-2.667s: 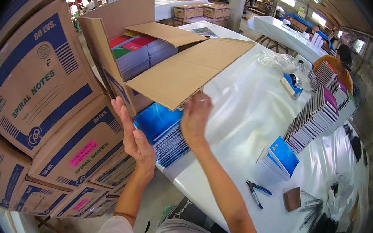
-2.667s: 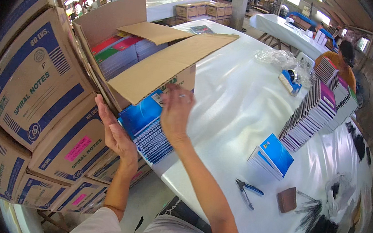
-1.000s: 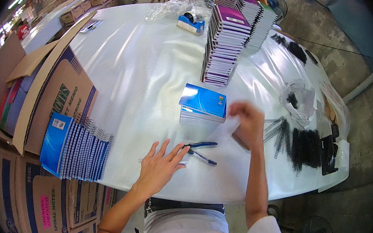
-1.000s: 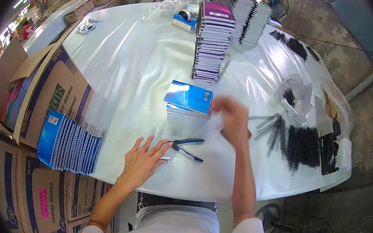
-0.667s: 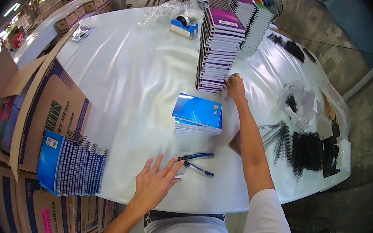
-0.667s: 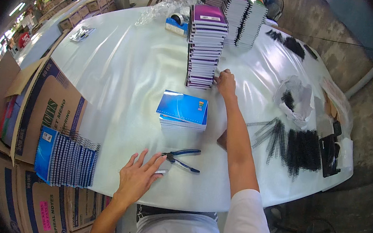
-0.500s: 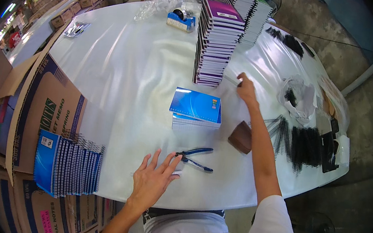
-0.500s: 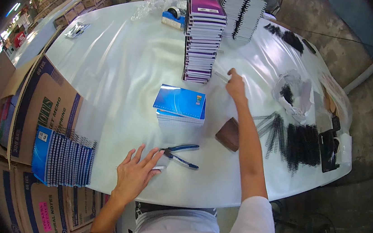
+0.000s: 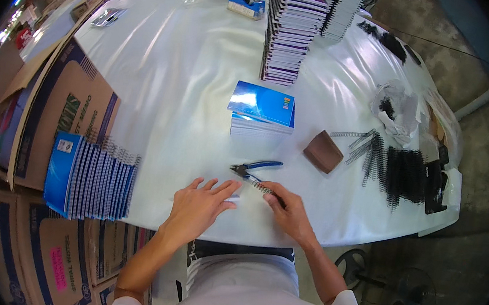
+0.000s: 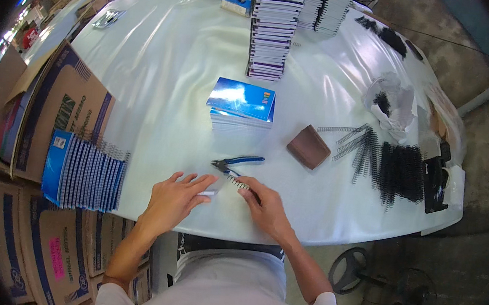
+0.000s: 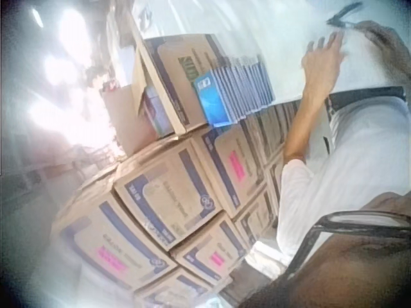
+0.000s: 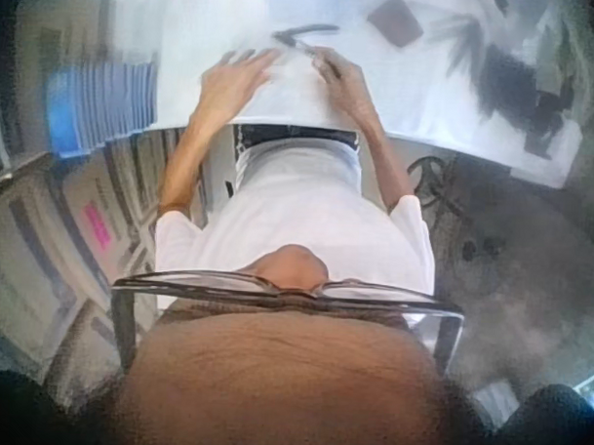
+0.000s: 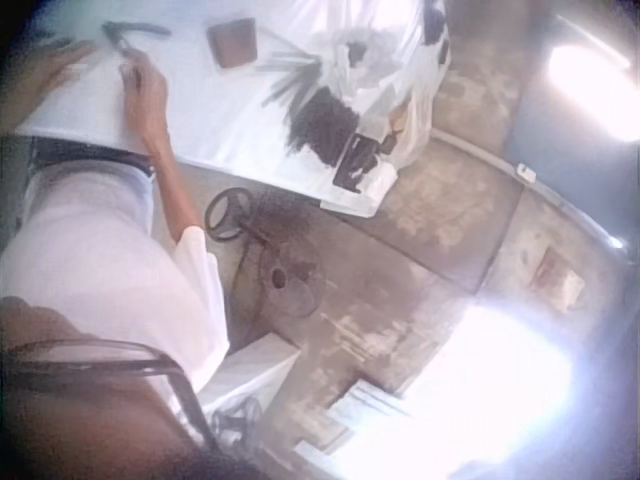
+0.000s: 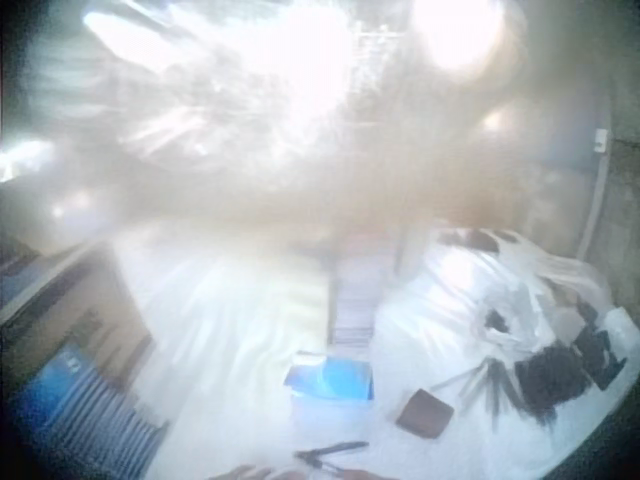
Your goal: The person threads a metal spiral coil through the pre-punched holes of notebook covers and pages by hand, then uses pliers to crimp the ends of the coil before placing the finished notebooks into a cardboard box.
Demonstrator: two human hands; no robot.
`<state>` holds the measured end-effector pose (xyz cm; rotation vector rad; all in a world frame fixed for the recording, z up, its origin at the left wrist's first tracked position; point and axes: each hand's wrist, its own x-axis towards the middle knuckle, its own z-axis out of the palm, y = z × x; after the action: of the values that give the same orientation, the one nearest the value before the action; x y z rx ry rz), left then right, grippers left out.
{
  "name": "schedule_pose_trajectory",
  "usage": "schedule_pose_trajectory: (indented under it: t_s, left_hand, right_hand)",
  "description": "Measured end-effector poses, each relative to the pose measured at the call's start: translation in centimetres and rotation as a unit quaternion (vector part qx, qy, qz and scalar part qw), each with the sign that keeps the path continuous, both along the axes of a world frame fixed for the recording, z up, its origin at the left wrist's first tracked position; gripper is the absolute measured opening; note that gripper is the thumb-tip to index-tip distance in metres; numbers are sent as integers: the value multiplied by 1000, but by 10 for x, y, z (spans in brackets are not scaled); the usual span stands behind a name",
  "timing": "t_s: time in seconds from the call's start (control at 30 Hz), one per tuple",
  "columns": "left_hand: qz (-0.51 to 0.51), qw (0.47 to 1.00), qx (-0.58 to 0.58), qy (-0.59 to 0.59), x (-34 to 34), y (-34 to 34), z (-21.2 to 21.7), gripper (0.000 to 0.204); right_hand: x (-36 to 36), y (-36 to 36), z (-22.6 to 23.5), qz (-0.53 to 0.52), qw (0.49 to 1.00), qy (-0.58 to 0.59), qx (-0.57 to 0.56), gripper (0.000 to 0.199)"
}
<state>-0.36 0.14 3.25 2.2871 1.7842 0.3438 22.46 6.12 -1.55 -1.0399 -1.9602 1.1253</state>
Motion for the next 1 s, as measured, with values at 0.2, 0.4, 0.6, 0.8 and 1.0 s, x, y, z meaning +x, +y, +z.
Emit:
schedule_pose_trajectory:
  t_s: [0.2,0.4,0.6,0.8,1.0]
  left_hand:
    - [14,999,36,8,1,9,-4,50]
    - [20,999,34,6,1,10,-3,50]
    - [23,1000,15,13,0,11,-2,53]
    - [14,1000,18,14,-2,13,-5,54]
    - [23,999,32,4,1,13,-6,53]
  right_hand:
    - [-8,5,32,40,999,31,17,22]
    - [-16,22,22,71,995,18,73,24]
    - [-10,37,26,153,987,11,54,21]
    - [-13,53,34,229,969,-95,1,16]
    - [-19,34,46,171,960,-140,172,15]
